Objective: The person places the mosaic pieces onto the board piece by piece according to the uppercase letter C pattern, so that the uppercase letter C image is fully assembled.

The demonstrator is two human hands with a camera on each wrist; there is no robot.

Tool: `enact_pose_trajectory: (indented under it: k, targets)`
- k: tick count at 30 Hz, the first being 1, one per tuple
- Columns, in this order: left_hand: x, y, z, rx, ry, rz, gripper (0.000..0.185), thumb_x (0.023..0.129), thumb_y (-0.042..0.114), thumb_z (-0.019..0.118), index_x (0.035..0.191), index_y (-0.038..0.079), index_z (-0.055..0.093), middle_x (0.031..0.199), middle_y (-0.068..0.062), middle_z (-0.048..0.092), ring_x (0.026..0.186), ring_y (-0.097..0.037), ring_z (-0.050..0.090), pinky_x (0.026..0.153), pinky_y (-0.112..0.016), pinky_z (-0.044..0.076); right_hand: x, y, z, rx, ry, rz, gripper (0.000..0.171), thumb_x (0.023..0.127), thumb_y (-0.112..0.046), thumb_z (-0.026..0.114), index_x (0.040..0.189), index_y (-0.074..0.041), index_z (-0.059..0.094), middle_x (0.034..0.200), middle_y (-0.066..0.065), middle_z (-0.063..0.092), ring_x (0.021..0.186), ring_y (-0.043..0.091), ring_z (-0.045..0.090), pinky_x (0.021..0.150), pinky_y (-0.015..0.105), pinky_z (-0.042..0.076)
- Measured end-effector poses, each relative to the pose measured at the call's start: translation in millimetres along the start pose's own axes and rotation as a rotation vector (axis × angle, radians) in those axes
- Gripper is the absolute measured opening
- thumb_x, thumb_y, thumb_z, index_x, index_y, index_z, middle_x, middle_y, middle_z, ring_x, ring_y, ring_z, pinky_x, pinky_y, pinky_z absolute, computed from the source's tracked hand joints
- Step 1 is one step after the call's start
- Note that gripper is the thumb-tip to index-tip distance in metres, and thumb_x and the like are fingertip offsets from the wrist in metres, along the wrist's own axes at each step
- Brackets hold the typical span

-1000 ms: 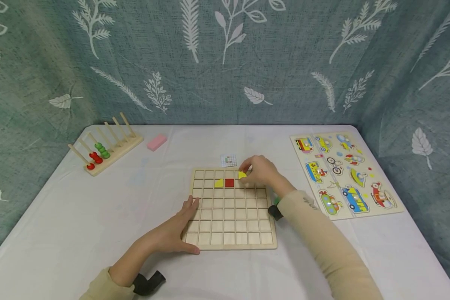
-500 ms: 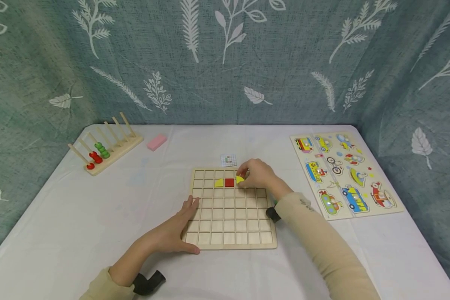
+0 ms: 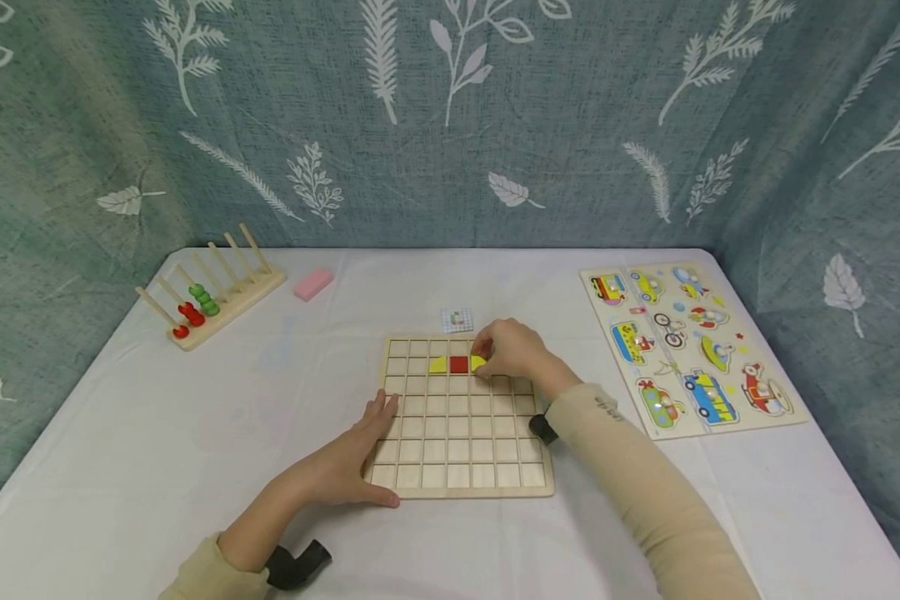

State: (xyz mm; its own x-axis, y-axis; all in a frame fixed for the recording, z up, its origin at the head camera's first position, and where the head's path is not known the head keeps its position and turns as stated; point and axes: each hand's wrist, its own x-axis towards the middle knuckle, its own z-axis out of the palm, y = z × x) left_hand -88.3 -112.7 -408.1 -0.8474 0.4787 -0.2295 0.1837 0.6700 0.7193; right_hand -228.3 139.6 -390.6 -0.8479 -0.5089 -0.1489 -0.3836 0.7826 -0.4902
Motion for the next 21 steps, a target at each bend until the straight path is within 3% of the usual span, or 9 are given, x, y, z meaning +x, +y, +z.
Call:
enact_pose_trajectory:
  k: [21]
  targets:
    - [-0.1, 1.0, -0.7, 0.005, -0.003, 0.000, 0.120, 0.061, 0.029, 0.085, 0.146, 0.003, 0.005, 0.150, -0.019, -0.007, 0.137, -0.033, -0.004, 0.108, -0.049, 0.013, -3.5, -0.6, -2.8, 0.044, -0.007, -0.001, 0.026, 0.071, -0.017, 0.078, 0.094, -0.008, 0.070, 0.082, 0.000, 0.066, 0.070, 0.013, 0.060, 0.071, 0.033, 0.048]
